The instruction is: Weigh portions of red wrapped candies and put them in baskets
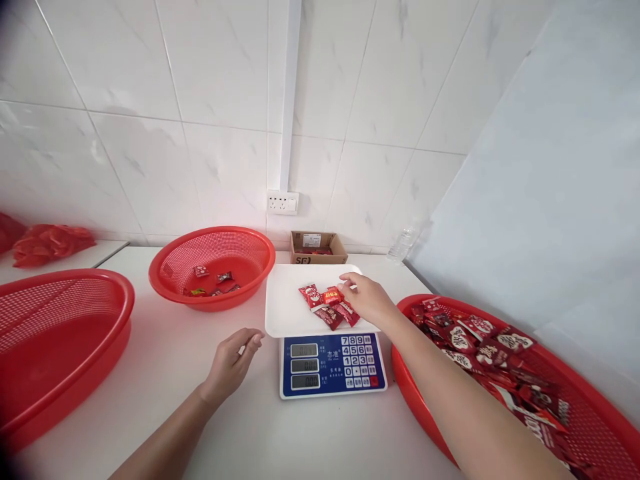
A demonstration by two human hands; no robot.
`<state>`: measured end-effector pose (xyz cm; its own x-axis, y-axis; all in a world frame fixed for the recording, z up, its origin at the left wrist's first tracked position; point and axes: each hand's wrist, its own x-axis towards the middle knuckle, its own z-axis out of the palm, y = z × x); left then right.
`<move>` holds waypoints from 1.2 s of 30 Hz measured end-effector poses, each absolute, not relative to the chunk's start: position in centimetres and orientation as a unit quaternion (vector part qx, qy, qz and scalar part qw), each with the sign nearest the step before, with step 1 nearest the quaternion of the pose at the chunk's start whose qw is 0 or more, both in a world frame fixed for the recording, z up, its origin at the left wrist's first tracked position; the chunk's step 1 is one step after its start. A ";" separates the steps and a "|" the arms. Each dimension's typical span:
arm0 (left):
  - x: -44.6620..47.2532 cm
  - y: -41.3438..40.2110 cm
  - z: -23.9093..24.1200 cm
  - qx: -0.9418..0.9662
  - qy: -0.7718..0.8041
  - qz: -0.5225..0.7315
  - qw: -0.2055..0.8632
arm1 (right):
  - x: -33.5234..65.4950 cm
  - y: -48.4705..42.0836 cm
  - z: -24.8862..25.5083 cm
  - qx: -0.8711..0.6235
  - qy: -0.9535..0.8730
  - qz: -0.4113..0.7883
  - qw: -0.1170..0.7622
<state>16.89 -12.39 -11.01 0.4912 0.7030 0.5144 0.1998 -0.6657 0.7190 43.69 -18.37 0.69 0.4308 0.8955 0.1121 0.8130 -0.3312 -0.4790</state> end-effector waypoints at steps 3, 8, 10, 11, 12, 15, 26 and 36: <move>16.8 -12.4 -11.0 0.807 0.276 0.431 0.295 | 43.4 -20.5 1.3 -0.812 -0.525 0.070 0.247; 16.8 -12.5 -10.9 0.806 0.274 0.439 0.288 | 43.7 -25.9 0.6 -0.825 -0.506 0.044 0.247; 16.9 -12.5 -10.9 0.805 0.273 0.437 0.294 | 43.8 -28.2 -0.1 -0.835 -0.486 0.039 0.254; 16.9 -12.5 -11.0 0.805 0.273 0.436 0.296 | 43.8 -29.3 -0.5 -0.841 -0.474 0.040 0.257; 16.9 -12.5 -11.0 0.806 0.273 0.435 0.296 | 43.8 -30.3 -0.8 -0.847 -0.461 0.044 0.260; 16.9 -12.4 -11.1 0.808 0.276 0.431 0.293 | 43.7 -32.7 -1.9 -0.871 -0.415 0.051 0.259; 17.0 -12.5 -11.1 0.806 0.300 0.410 0.303 | 44.4 -35.2 -4.8 -0.873 -0.379 0.028 0.305; 17.1 -12.6 -10.9 0.806 0.284 0.431 0.290 | 39.1 -32.8 -7.4 -0.783 -0.414 0.225 0.406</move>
<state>17.06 -12.61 -10.90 0.4682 0.7071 0.5300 0.2085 -0.6712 0.7113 39.09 -32.75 -7.37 0.5566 0.8306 -0.0162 0.4660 -0.3284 -0.8216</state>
